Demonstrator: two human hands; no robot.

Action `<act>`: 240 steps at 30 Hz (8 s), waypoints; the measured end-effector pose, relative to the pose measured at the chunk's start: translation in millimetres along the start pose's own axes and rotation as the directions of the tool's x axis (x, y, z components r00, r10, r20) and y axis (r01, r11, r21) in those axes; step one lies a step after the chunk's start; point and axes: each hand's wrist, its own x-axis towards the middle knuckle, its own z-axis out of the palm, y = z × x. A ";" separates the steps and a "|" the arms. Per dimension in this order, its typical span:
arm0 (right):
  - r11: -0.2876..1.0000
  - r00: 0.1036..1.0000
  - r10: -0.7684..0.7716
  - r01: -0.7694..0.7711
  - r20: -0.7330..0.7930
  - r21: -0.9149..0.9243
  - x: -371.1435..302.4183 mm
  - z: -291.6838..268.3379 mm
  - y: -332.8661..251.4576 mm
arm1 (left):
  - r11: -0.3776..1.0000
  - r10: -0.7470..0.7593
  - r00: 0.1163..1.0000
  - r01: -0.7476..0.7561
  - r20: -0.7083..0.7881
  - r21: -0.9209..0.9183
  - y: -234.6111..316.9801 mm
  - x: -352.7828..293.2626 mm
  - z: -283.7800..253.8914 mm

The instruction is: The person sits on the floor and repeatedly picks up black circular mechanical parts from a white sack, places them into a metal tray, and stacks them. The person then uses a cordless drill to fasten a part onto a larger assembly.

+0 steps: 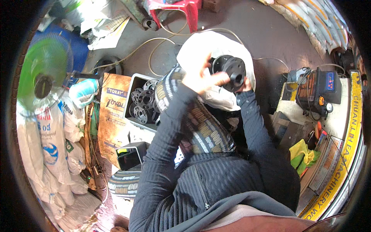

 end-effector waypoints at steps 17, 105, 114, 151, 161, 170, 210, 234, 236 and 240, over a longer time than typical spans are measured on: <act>0.327 0.882 0.136 0.390 0.451 -0.861 -36.5 268.5 93.9 | 0.420 -0.271 0.857 -0.303 -0.437 -0.855 8.9 -191.8 -59.6; -0.050 0.997 -0.074 0.024 0.027 -0.998 65.8 70.7 16.7 | 0.372 -0.648 0.605 0.782 -0.463 0.501 -122.7 -104.2 -235.5; -0.235 0.998 -0.064 -0.008 0.008 -0.972 75.3 31.2 33.0 | 0.407 -0.647 0.580 0.812 -0.495 0.418 -163.4 -91.7 -200.8; -0.634 0.766 0.075 -0.457 -0.638 -0.624 109.7 -160.3 109.1 | 0.974 -0.228 0.807 0.187 -0.545 -0.131 -117.3 -145.8 -77.6; 0.048 0.627 -0.088 -0.773 -0.774 -0.632 135.5 -137.0 95.1 | 0.970 -0.101 0.747 0.221 -0.657 0.102 0.5 -75.9 -28.8; -0.196 0.593 -0.102 -0.799 -0.799 -0.568 176.3 -157.8 109.3 | 0.959 -0.107 0.773 0.246 -0.625 0.139 -4.1 -72.7 -31.3; 0.843 0.980 0.113 -0.009 0.161 -0.537 25.5 96.0 -19.8 | 0.990 -0.128 0.962 0.108 -0.243 -0.094 51.1 -27.3 -5.6; 0.977 0.976 0.203 -0.207 -0.078 -0.047 -16.0 183.9 61.0 | 0.867 0.490 0.578 -0.240 -0.652 0.438 103.5 -148.1 -56.2; 0.909 0.925 0.223 -0.311 -0.309 -0.277 -16.4 200.1 49.7 | 0.665 0.594 0.711 -0.170 -0.377 0.727 107.3 -150.9 -54.0; 0.928 0.922 0.360 -0.338 -0.145 0.159 -15.4 169.0 50.7 | 0.710 0.474 0.828 -0.159 -0.299 0.686 40.2 -147.6 -27.4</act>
